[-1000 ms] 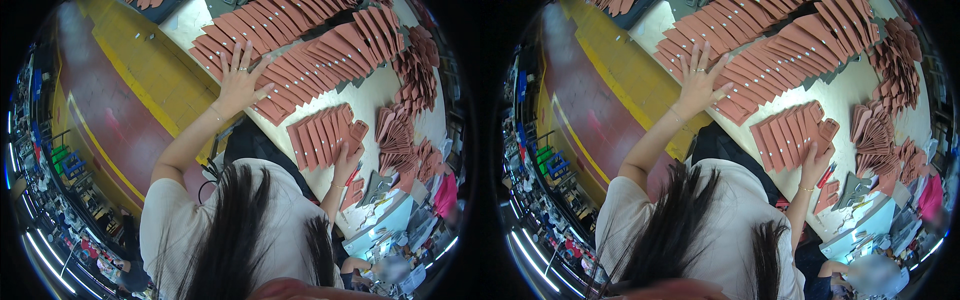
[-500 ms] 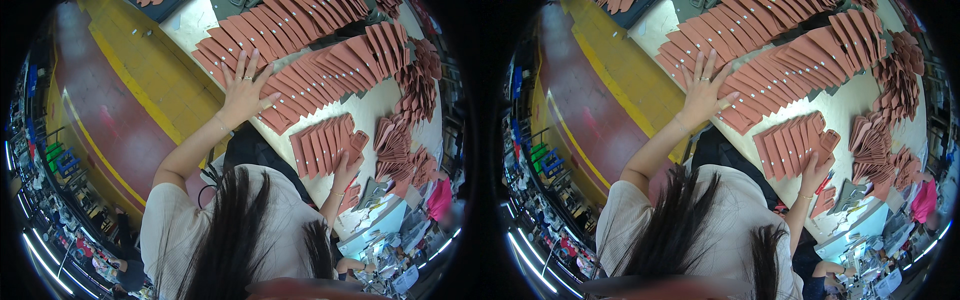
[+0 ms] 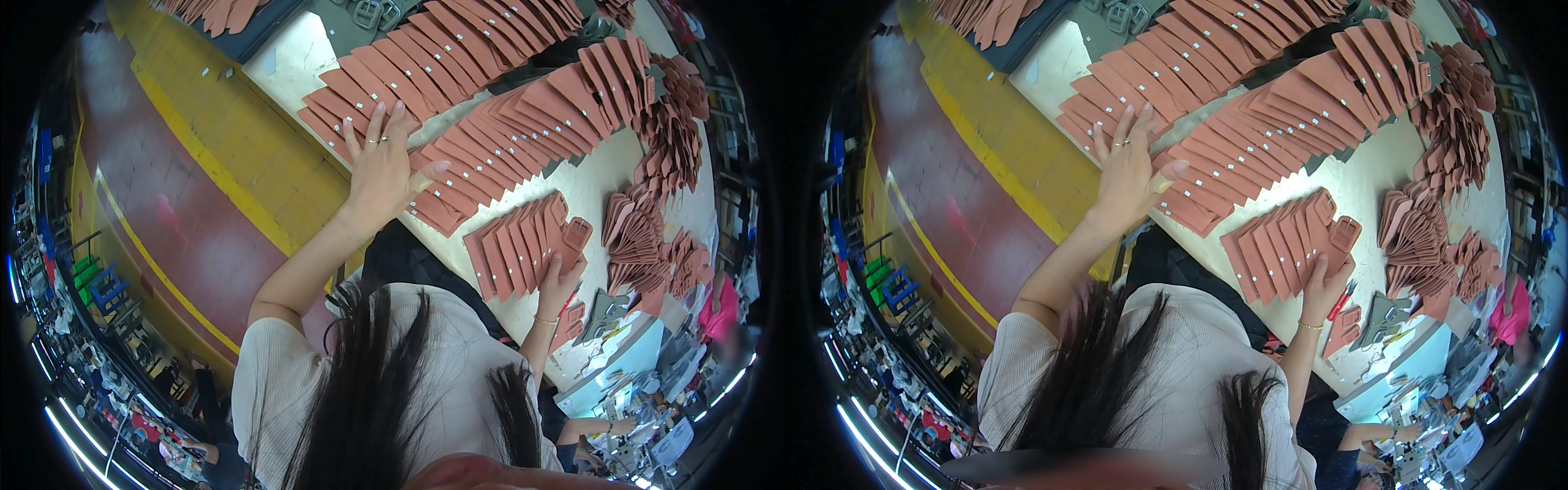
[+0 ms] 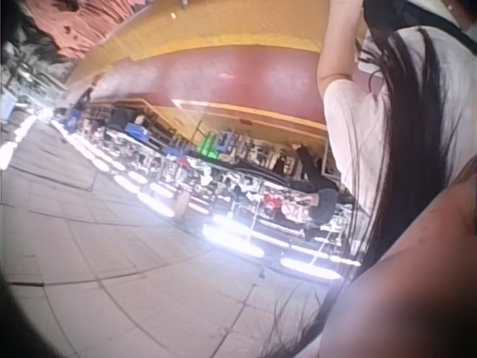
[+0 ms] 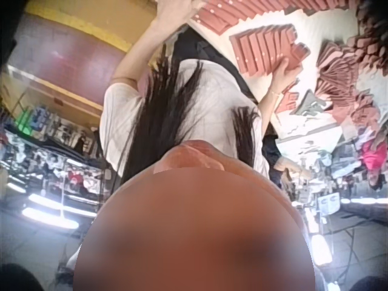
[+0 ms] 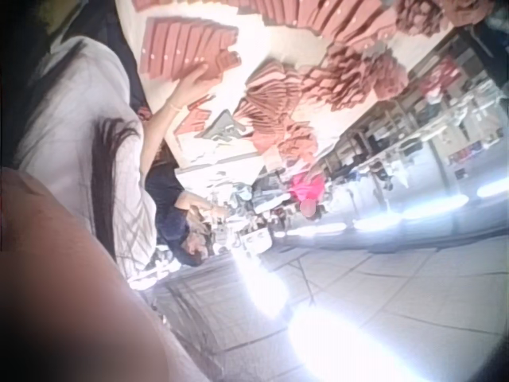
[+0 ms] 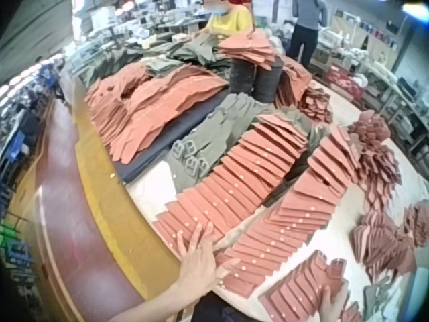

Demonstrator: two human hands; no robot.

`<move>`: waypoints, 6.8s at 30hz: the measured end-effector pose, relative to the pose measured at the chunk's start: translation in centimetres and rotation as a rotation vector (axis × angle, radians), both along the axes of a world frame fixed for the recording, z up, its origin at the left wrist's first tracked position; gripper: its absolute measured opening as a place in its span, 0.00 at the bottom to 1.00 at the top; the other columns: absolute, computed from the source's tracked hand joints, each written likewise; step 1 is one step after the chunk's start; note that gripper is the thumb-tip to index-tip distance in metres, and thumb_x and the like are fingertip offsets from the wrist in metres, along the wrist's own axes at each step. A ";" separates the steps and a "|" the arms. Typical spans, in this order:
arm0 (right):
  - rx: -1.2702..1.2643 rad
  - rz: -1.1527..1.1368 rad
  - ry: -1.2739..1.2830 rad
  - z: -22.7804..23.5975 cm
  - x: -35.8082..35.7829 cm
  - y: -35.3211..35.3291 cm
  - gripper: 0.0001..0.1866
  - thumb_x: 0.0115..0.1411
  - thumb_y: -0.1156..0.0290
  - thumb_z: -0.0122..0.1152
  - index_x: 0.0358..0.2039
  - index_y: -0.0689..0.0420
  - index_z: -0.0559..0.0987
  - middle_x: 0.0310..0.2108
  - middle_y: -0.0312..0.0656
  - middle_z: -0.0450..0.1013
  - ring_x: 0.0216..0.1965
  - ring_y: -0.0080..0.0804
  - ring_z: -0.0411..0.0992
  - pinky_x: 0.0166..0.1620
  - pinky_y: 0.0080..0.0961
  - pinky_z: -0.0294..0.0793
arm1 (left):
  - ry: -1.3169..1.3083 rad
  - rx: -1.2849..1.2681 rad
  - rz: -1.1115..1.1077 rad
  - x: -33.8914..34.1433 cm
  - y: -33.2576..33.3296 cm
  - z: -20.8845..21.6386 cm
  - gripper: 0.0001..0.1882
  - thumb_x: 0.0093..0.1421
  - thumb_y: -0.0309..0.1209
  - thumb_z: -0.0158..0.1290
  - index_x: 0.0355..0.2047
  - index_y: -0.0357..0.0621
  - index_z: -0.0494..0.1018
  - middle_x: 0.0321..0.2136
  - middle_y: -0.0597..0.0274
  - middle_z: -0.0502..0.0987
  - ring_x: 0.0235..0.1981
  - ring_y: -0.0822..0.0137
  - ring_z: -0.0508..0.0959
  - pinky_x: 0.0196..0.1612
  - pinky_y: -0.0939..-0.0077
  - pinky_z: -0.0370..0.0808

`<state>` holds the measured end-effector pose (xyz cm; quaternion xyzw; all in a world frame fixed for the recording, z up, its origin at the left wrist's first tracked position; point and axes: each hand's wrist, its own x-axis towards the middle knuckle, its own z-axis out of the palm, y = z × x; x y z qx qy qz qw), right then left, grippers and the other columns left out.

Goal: The person uses a red utility knife to trim the edges of pink leather pieces, then stacks them on the table. The person handles the leather pieces one at a time and places the trimmed pieces into a growing pile.

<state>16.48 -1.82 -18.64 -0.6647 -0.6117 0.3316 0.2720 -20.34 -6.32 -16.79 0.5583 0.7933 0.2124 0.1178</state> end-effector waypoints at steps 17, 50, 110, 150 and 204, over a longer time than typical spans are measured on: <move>0.038 0.005 -0.045 1.4 -1.4 0.1 0.19 0.65 0.68 0.55 0.51 0.66 0.66 0.44 0.47 0.71 0.43 0.31 0.71 0.49 0.26 0.70 | 0.308 0.010 0.026 -0.2 3.6 0.6 0.37 0.57 0.64 0.47 0.46 0.40 0.73 0.57 0.45 0.63 0.60 0.43 0.58 0.59 0.38 0.49; -0.031 -0.032 0.056 1.2 -1.4 0.8 0.16 0.65 0.72 0.54 0.49 0.67 0.66 0.43 0.47 0.70 0.43 0.29 0.69 0.49 0.25 0.69 | 0.287 -0.068 -0.126 -0.8 8.2 1.9 0.39 0.59 0.63 0.44 0.53 0.37 0.72 0.48 0.44 0.69 0.51 0.45 0.66 0.54 0.49 0.59; -0.089 -0.063 0.061 1.4 -1.2 1.1 0.19 0.60 0.73 0.57 0.50 0.67 0.68 0.41 0.52 0.70 0.43 0.39 0.71 0.48 0.30 0.70 | -0.336 0.469 -0.216 0.9 21.5 0.7 0.22 0.70 0.39 0.38 0.56 0.37 0.67 0.53 0.48 0.72 0.56 0.47 0.68 0.60 0.54 0.59; -0.098 -0.100 0.228 0.8 -1.0 1.3 0.16 0.60 0.75 0.57 0.48 0.67 0.69 0.41 0.49 0.70 0.42 0.35 0.70 0.48 0.29 0.69 | 0.244 -0.024 -0.133 2.6 27.5 5.3 0.33 0.67 0.59 0.33 0.64 0.54 0.62 0.33 0.47 0.78 0.40 0.52 0.76 0.46 0.53 0.62; 0.254 -0.150 -0.236 1.2 5.7 -3.6 0.18 0.56 0.69 0.64 0.48 0.58 0.76 0.39 0.46 0.70 0.42 0.42 0.69 0.48 0.35 0.67 | 0.542 0.278 -0.141 1.3 26.3 -0.3 0.38 0.59 0.56 0.50 0.65 0.52 0.60 0.40 0.50 0.72 0.42 0.50 0.74 0.39 0.45 0.65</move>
